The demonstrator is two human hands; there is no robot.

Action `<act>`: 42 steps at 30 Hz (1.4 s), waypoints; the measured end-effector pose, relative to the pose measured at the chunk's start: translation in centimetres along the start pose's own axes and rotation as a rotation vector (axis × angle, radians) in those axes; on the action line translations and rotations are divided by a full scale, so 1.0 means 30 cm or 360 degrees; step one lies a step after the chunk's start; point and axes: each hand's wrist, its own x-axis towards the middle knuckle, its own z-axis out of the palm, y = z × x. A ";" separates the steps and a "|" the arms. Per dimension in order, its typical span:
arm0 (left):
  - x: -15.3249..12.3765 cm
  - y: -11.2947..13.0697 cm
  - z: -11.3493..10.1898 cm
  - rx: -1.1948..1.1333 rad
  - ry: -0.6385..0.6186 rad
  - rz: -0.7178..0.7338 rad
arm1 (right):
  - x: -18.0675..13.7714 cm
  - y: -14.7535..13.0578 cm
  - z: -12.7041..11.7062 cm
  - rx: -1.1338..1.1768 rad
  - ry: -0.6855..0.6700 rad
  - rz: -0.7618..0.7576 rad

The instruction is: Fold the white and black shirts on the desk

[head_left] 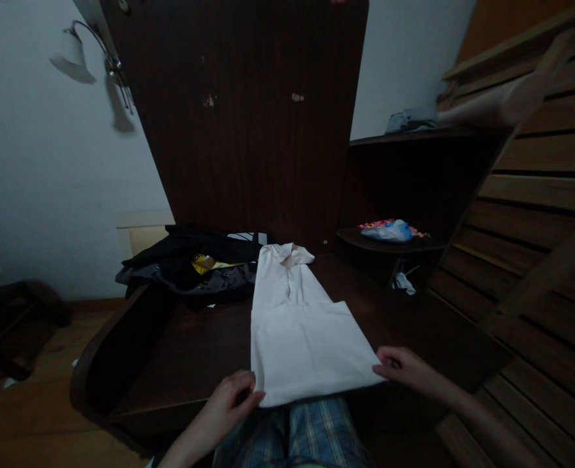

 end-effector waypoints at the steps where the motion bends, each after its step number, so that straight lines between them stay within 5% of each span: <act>1: -0.017 0.008 -0.009 0.0013 -0.0098 0.0008 | -0.020 0.006 -0.008 0.0004 -0.0097 0.0005; 4: -0.024 0.015 -0.040 0.0070 -0.0139 -0.0049 | -0.036 -0.001 -0.047 0.0012 -0.0173 0.0004; 11: 0.243 -0.013 -0.088 0.0331 0.0489 0.0126 | 0.208 -0.116 -0.094 0.0000 0.0374 -0.0190; 18: 0.445 -0.028 -0.021 0.0413 0.0159 0.0356 | 0.391 -0.170 0.033 -0.0193 0.0125 -0.0598; 25: 0.476 -0.032 0.000 0.0433 0.0078 0.0342 | 0.428 -0.160 0.055 -0.0342 0.0098 -0.0619; 42: 0.527 0.033 0.006 0.0489 -0.0121 0.0334 | 0.492 -0.204 0.089 -0.0003 -0.0234 -0.0527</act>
